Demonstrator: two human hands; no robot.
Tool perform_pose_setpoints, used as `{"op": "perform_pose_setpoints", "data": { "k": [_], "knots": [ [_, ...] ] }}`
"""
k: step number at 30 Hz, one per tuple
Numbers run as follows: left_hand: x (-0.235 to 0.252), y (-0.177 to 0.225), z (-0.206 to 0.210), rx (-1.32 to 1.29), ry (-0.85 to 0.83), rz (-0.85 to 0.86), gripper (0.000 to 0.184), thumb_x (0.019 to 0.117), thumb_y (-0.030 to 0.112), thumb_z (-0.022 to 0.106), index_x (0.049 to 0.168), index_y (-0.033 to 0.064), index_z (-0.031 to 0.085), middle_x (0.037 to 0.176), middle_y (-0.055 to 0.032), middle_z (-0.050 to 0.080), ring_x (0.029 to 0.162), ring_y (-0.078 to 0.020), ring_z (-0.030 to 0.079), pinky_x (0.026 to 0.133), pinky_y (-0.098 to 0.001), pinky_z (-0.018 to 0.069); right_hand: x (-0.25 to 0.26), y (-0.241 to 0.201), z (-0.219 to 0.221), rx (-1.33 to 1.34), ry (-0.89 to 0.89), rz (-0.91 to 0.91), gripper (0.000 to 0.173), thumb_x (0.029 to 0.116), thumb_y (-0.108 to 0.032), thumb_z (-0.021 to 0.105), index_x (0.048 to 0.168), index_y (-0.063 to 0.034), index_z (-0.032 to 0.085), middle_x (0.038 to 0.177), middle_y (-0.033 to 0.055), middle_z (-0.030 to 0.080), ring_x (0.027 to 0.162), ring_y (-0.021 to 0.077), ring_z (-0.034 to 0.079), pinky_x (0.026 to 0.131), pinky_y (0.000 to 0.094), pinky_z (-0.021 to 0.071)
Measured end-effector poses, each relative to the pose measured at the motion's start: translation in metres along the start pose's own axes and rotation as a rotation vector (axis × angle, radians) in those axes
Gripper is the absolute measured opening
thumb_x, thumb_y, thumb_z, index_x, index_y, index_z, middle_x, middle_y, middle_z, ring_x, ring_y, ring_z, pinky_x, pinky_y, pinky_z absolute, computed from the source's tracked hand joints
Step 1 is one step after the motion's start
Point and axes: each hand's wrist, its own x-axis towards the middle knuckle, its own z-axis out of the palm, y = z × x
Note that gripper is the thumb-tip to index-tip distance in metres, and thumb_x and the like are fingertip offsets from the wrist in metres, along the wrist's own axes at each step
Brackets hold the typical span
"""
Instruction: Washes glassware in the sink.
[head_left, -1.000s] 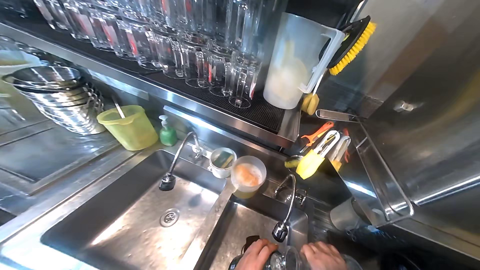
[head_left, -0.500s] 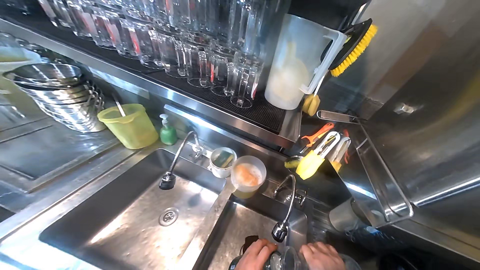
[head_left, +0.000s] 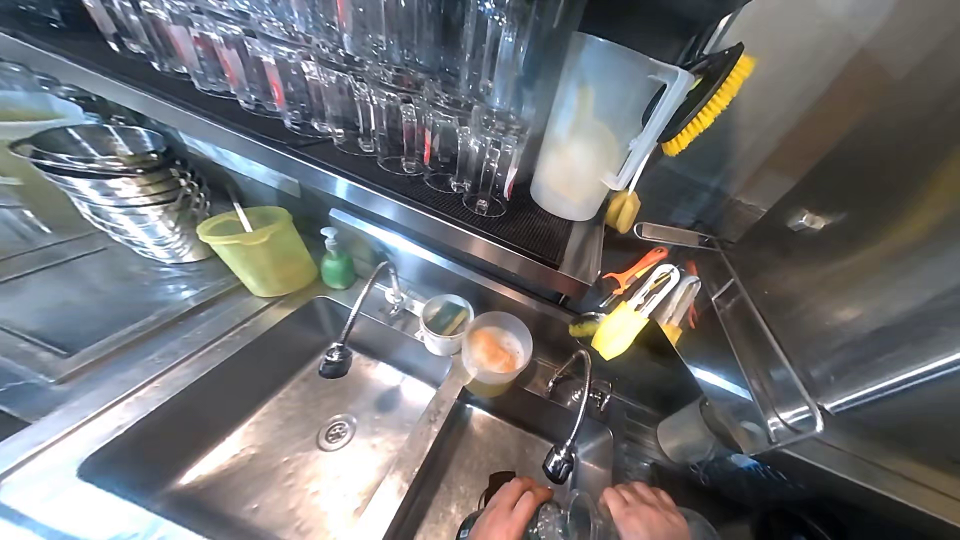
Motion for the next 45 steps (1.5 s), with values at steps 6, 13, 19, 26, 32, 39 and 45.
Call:
{"op": "perform_pose_setpoints", "data": {
  "k": [6, 13, 19, 26, 32, 39, 45],
  "knots": [
    [-0.0007, -0.0017, 0.0007, -0.026, 0.043, 0.043, 0.084, 0.0684, 0.047, 0.091, 0.139, 0.0146, 0.059, 0.138, -0.0113, 0.060, 0.131, -0.0237, 0.057, 0.110, -0.0419, 0.0497, -0.0001, 0.0007, -0.0015, 0.115, -0.029, -0.005, 0.047, 0.0760, -0.044, 0.076, 0.115, -0.0174, 0.070, 0.113, 0.0047, 0.074, 0.114, 0.0282, 0.066, 0.097, 0.0542, 0.0501],
    [-0.0005, -0.0013, 0.0016, -0.027, 0.051, 0.046, 0.084, 0.0678, 0.046, 0.091, 0.139, 0.0152, 0.058, 0.138, -0.0113, 0.060, 0.130, -0.0233, 0.057, 0.110, -0.0421, 0.0499, -0.0029, 0.0017, -0.0016, 0.086, 0.006, -0.004, 0.046, 0.0765, -0.045, 0.075, 0.114, -0.0181, 0.070, 0.112, 0.0030, 0.074, 0.113, 0.0265, 0.066, 0.097, 0.0528, 0.0502],
    [-0.0010, -0.0019, 0.0013, -0.044, 0.063, 0.048, 0.086, 0.0669, 0.046, 0.092, 0.140, 0.0150, 0.058, 0.137, -0.0114, 0.060, 0.130, -0.0233, 0.057, 0.110, -0.0423, 0.0501, -0.0036, 0.0040, -0.0029, 0.112, 0.013, 0.012, 0.047, 0.0763, -0.045, 0.075, 0.115, -0.0176, 0.071, 0.112, 0.0034, 0.074, 0.113, 0.0265, 0.067, 0.097, 0.0527, 0.0509],
    [-0.0003, 0.0014, 0.0004, -0.058, 0.051, 0.048, 0.086, 0.0676, 0.046, 0.092, 0.141, 0.0153, 0.058, 0.139, -0.0115, 0.060, 0.132, -0.0229, 0.056, 0.111, -0.0425, 0.0497, -0.0048, 0.0025, -0.0014, 0.130, -0.002, -0.005, 0.045, 0.0772, -0.043, 0.074, 0.113, -0.0166, 0.070, 0.112, 0.0043, 0.074, 0.113, 0.0273, 0.067, 0.096, 0.0541, 0.0511],
    [0.0008, 0.0023, 0.0012, -0.057, 0.044, 0.061, 0.086, 0.0676, 0.045, 0.092, 0.140, 0.0141, 0.058, 0.139, -0.0119, 0.060, 0.132, -0.0236, 0.056, 0.111, -0.0423, 0.0492, -0.0064, 0.0013, -0.0020, 0.091, 0.027, -0.007, 0.042, 0.0773, -0.043, 0.073, 0.111, -0.0179, 0.071, 0.109, 0.0034, 0.074, 0.111, 0.0269, 0.067, 0.094, 0.0535, 0.0506],
    [0.0012, 0.0035, 0.0018, -0.052, 0.035, 0.058, 0.086, 0.0672, 0.044, 0.092, 0.140, 0.0151, 0.058, 0.138, -0.0114, 0.060, 0.132, -0.0233, 0.056, 0.111, -0.0426, 0.0492, -0.0068, 0.0008, -0.0012, 0.043, 0.050, 0.001, 0.041, 0.0768, -0.042, 0.074, 0.110, -0.0178, 0.071, 0.109, 0.0028, 0.075, 0.112, 0.0267, 0.067, 0.095, 0.0529, 0.0508],
    [0.0012, 0.0021, 0.0038, -0.047, 0.039, 0.066, 0.085, 0.0671, 0.044, 0.092, 0.140, 0.0153, 0.058, 0.138, -0.0105, 0.060, 0.132, -0.0226, 0.056, 0.111, -0.0420, 0.0493, -0.0068, 0.0002, -0.0031, 0.040, 0.037, 0.004, 0.041, 0.0767, -0.041, 0.074, 0.110, -0.0178, 0.071, 0.108, 0.0030, 0.074, 0.111, 0.0271, 0.067, 0.095, 0.0534, 0.0501]
  ]
}}
